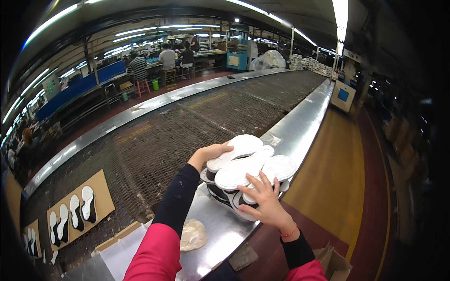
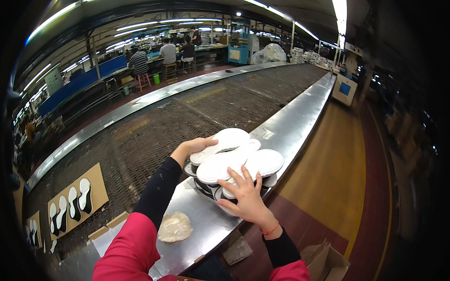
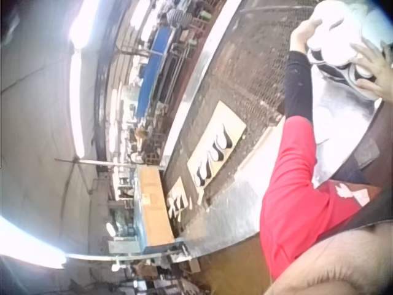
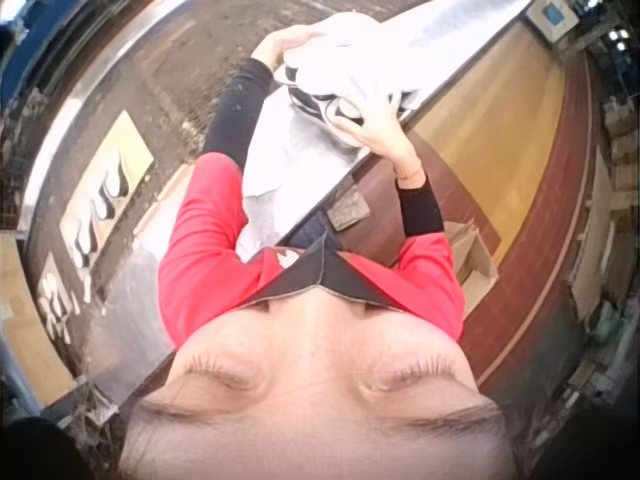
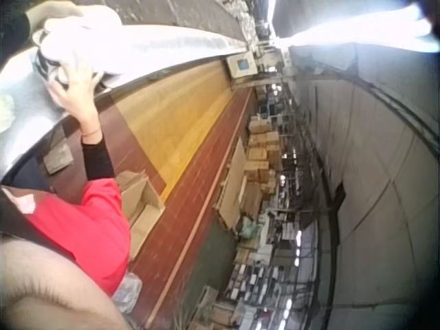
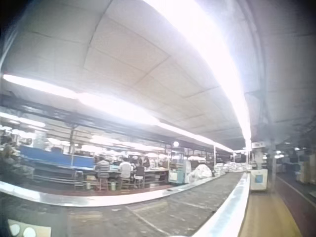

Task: The person applies a white paste to the insoles of black-and-white slipper soles on a metal workbench. They spread the paste by hand, then place the treated soles onto a cardboard sheet and stack them with other finished soles.

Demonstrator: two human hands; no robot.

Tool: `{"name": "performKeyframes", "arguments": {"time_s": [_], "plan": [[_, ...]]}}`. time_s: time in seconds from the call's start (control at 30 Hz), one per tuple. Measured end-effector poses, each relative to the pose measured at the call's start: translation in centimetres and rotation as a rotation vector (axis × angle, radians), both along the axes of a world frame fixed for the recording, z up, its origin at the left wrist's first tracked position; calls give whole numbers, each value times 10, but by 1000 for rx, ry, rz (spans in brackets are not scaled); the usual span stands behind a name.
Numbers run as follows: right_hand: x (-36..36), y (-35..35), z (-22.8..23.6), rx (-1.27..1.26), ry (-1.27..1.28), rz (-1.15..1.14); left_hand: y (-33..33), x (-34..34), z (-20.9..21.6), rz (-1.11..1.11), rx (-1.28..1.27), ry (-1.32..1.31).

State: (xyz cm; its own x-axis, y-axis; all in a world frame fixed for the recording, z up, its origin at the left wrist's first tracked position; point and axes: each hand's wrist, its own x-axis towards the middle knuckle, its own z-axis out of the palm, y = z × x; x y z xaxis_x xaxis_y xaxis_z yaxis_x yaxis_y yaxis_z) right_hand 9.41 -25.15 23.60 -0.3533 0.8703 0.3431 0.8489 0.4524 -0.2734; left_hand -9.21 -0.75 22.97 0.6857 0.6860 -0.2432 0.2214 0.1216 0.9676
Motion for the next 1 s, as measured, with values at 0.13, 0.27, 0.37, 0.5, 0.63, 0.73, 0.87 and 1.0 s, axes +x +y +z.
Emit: {"name": "performKeyframes", "arguments": {"time_s": [0.13,0.27,0.37,0.5,0.63,0.73,0.87,1.0], "plan": [[-13,0,7,-17,-17,7,-10,-26,2,213,582,255],[-8,-6,14,-58,92,-34,-71,-71,15,406,579,43],[-10,-14,19,78,224,-36,-128,-158,7,416,723,137],[-42,-29,25,126,469,148,-190,-339,-27,880,849,587],[-62,-41,24,29,507,322,-234,-481,-65,1445,488,1187],[-79,-47,17,-92,529,368,-257,-552,-109,1429,320,1397],[-85,-61,16,-111,471,314,-231,-524,-117,1338,291,1395],[-91,-77,20,-133,487,242,-229,-512,-95,1306,337,1467]]}}
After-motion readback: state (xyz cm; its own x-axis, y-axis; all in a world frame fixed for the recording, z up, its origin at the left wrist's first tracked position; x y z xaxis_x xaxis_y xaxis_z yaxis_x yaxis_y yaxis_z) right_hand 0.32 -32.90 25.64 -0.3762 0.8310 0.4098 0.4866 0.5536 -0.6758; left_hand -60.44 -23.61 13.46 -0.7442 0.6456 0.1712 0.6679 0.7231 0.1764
